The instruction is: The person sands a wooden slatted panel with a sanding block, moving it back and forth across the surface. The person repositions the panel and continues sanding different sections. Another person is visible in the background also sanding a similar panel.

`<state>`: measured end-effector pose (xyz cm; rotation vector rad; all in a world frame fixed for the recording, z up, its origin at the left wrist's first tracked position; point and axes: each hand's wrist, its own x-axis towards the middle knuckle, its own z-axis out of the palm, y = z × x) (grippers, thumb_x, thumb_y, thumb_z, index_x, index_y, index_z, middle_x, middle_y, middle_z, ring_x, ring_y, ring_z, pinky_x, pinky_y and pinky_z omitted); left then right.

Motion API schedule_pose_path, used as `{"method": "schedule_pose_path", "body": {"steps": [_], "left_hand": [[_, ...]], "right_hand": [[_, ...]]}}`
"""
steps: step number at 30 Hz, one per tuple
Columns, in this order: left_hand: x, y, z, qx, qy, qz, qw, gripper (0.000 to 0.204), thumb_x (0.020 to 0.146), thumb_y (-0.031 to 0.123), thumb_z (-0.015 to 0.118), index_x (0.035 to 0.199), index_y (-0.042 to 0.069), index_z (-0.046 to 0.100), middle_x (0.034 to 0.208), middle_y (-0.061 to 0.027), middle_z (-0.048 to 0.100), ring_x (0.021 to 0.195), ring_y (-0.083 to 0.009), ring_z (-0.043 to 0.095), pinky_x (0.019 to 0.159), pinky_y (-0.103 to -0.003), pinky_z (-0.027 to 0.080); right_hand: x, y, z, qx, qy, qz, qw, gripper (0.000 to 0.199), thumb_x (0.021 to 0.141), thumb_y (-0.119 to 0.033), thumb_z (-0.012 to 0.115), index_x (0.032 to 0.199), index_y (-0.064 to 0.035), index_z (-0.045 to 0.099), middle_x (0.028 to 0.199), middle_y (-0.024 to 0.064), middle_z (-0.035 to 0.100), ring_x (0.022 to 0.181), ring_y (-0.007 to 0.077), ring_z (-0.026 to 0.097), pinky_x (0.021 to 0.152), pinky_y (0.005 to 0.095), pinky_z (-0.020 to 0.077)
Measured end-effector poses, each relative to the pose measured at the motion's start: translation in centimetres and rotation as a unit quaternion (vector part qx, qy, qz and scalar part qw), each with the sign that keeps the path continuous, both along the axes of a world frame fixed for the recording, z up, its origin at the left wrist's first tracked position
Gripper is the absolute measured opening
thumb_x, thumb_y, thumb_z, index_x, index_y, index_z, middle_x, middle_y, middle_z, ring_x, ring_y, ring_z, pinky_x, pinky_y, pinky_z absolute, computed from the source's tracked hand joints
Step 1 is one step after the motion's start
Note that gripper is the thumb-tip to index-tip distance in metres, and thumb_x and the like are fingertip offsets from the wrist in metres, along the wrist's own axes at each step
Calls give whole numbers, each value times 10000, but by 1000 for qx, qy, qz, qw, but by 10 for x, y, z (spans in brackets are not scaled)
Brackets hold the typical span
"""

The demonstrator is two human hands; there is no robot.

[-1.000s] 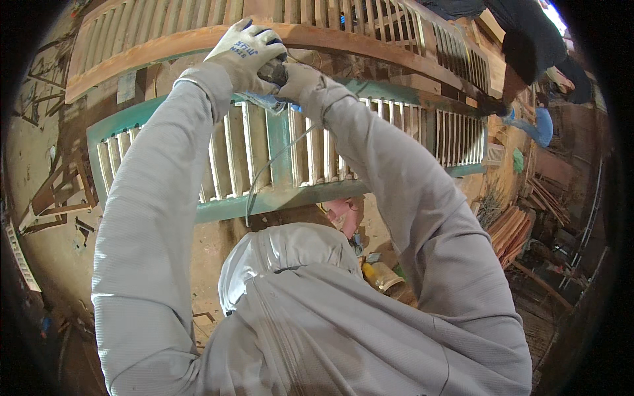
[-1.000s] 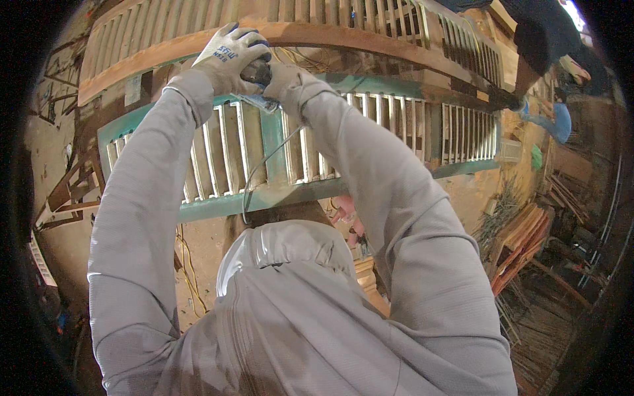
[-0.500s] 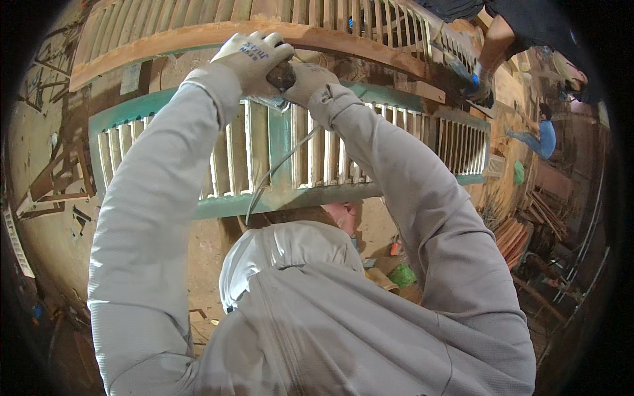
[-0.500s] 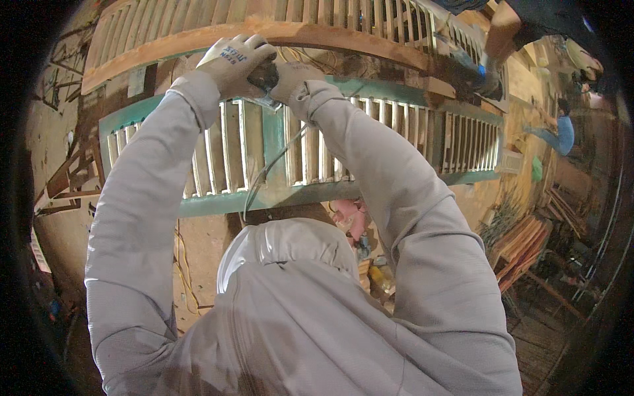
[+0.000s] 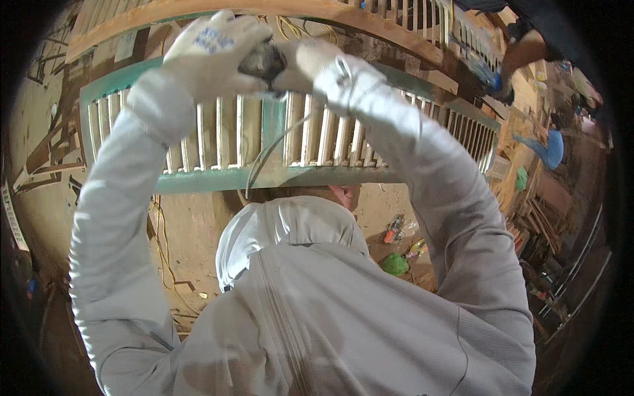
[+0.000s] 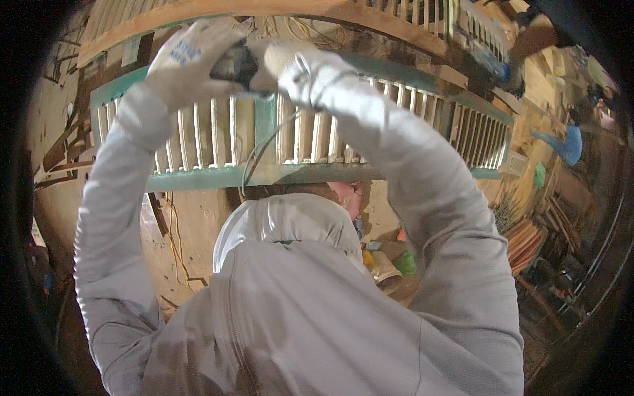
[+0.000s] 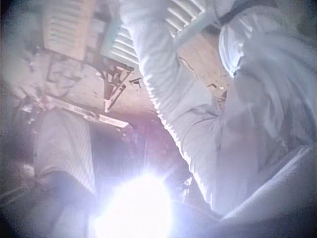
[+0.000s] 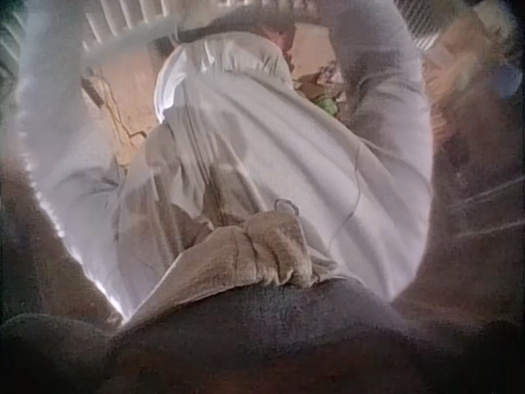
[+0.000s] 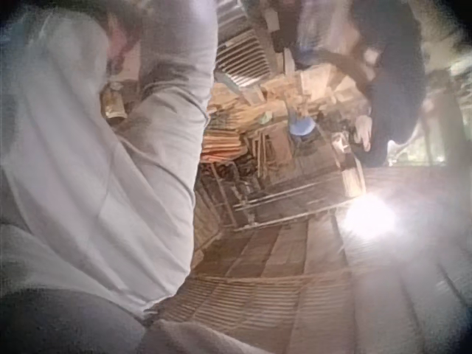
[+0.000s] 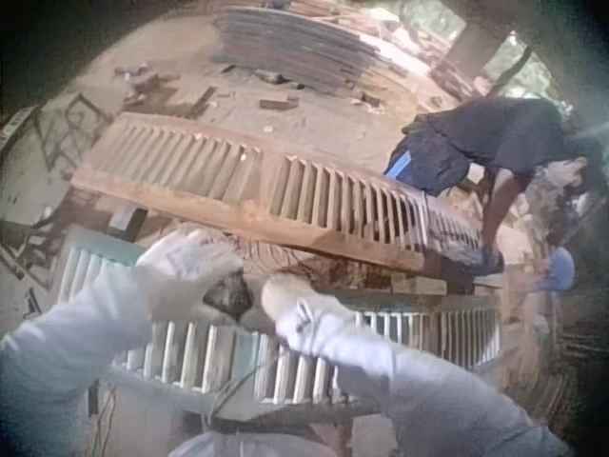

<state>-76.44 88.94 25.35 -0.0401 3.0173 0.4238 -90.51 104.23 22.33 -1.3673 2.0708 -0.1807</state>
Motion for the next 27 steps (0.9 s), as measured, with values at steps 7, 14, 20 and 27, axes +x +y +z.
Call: {"method": "schedule_pose_path", "body": {"steps": [7,14,20,27], "left_hand": [[72,103,-8,80,-110,15,991,741,745,494,840,1344,136,589,1330,-64,607,1261,-330,556,1047,-534,460],[103,201,-39,186,30,-35,982,686,855,496,756,1356,55,596,1358,-164,608,1282,-382,549,1096,-556,419],[203,181,-88,456,19,438,774,350,972,269,717,1173,-9,646,1100,-138,707,1007,-266,665,896,-396,522],[255,135,-205,729,125,670,60,664,868,489,772,1370,128,531,1368,-148,584,1253,-370,565,1064,-571,464]], "right_hand": [[73,116,-20,27,-66,41,997,468,860,-388,742,1198,-83,635,1052,185,745,983,399,728,864,489,583],[94,220,-7,119,-60,16,991,463,884,-280,703,1264,-66,546,1135,187,719,1114,367,691,909,477,553],[114,324,-15,128,-31,-143,981,640,825,-294,746,1394,-85,542,1156,221,718,1069,399,692,911,496,545],[173,370,-17,112,-29,-242,963,687,736,-271,778,1388,-124,622,965,211,758,925,409,736,789,490,577]]}}
